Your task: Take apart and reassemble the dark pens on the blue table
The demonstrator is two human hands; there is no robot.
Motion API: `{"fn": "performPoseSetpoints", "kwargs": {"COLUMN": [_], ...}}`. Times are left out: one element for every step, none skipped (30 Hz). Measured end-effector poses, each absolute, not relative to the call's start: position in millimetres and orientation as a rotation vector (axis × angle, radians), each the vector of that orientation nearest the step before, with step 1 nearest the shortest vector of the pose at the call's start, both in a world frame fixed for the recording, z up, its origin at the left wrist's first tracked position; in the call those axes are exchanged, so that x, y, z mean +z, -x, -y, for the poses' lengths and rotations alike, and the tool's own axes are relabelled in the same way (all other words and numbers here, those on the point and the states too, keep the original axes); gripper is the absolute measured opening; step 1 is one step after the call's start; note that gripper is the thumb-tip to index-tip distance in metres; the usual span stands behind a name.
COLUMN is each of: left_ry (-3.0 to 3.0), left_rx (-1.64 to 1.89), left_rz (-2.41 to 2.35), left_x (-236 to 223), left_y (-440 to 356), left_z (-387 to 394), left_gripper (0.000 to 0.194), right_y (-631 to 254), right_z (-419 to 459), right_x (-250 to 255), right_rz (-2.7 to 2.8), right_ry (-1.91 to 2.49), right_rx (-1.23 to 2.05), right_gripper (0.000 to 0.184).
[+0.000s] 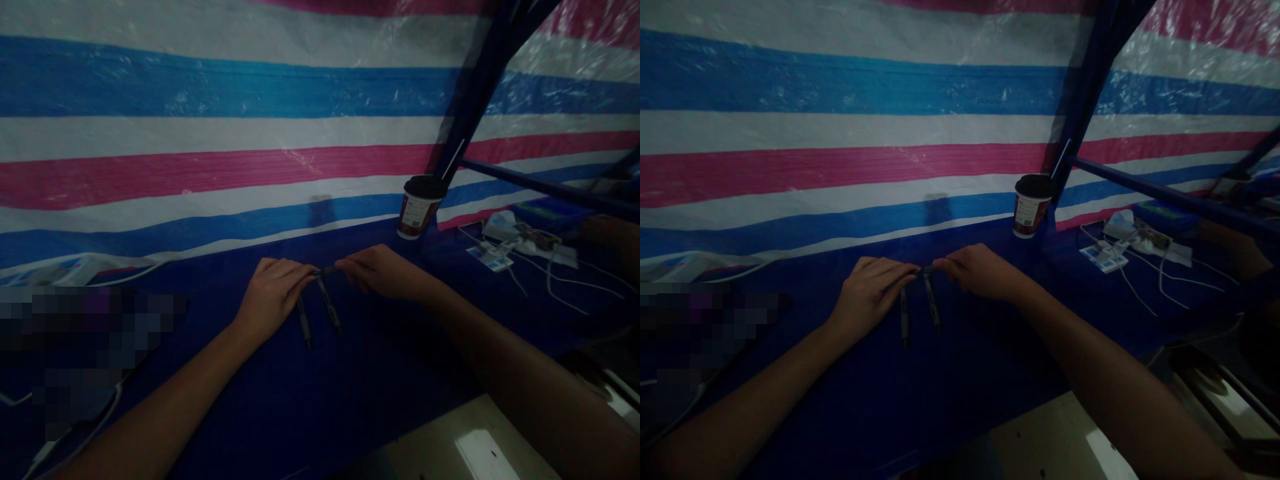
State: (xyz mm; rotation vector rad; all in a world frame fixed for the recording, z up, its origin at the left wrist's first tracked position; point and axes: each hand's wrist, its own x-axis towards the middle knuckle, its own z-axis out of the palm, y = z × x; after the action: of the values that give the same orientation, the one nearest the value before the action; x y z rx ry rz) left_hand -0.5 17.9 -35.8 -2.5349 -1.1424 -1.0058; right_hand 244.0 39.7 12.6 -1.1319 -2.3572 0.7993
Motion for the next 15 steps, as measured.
{"fn": "performPoseSetpoints", "kwargs": {"left_ry": [2.526,2.52,2.518,2.52,2.526,2.533,2.539,2.541,2.536,2.526,2.511,2.498,2.492,2.492,2.487], "left_rx": [-0.991,-0.976,-0.963,-0.95,-0.936,-0.921,-0.91,-0.901,-0.892,-0.882,-0.873,-0.864,-0.853,-0.848,-0.854], "left_rz": [1.129,1.117,1.104,1.092,1.084,1.078,1.067,1.049,1.027,1.001,0.972,0.943,0.917,0.897,0.884], "left_x": [-34.4,-33.3,-32.6,-32.3,-32.1,-32.1,-32.0,-31.6,-30.8,-29.7,-28.3,-26.8,-25.3,-23.9,-22.9], "left_y": [0.7,0.8,0.9,1.0,1.2,1.5,1.9,2.4,3.0,3.5,3.9,3.9,3.7,3.1,2.0], "left_z": [-17.9,-18.0,-18.0,-18.2,-18.3,-18.5,-18.7,-18.9,-18.9,-18.9,-18.8,-18.5,-17.9,-17.1,-16.0], "left_gripper": [0.025,0.025,0.025,0.025,0.026,0.026,0.027,0.027,0.026,0.026,0.025,0.024,0.023,0.022,0.021], "right_y": [-243.7,-243.8,-244.1,-244.5,-244.8,-244.9,-244.7,-244.2,-243.7,-243.3,-243.3,-243.9,-245.3,-247.3,-249.8], "right_z": [-39.1,-38.6,-38.3,-38.2,-38.3,-38.4,-38.4,-38.4,-38.2,-38.0,-37.8,-37.8,-38.2,-38.9,-40.0], "right_x": [12.8,12.7,12.5,12.1,11.6,11.1,10.6,10.4,10.4,10.7,11.2,12.0,12.8,13.6,14.3], "right_rz": [2.335,2.327,2.341,2.372,2.41,2.445,2.469,2.479,2.475,2.461,2.438,2.409,2.385,2.373,2.366], "right_ry": [1.147,1.145,1.124,1.091,1.055,1.028,1.013,1.007,1.005,1.006,1.007,1.015,1.024,1.028,1.021], "right_rx": [0.826,0.823,0.786,0.726,0.656,0.596,0.56,0.554,0.573,0.613,0.672,0.756,0.877,1.031,1.192], "right_gripper": [0.05,0.05,0.046,0.04,0.035,0.031,0.029,0.031,0.034,0.036,0.037,0.039,0.042,0.047,0.052]}}
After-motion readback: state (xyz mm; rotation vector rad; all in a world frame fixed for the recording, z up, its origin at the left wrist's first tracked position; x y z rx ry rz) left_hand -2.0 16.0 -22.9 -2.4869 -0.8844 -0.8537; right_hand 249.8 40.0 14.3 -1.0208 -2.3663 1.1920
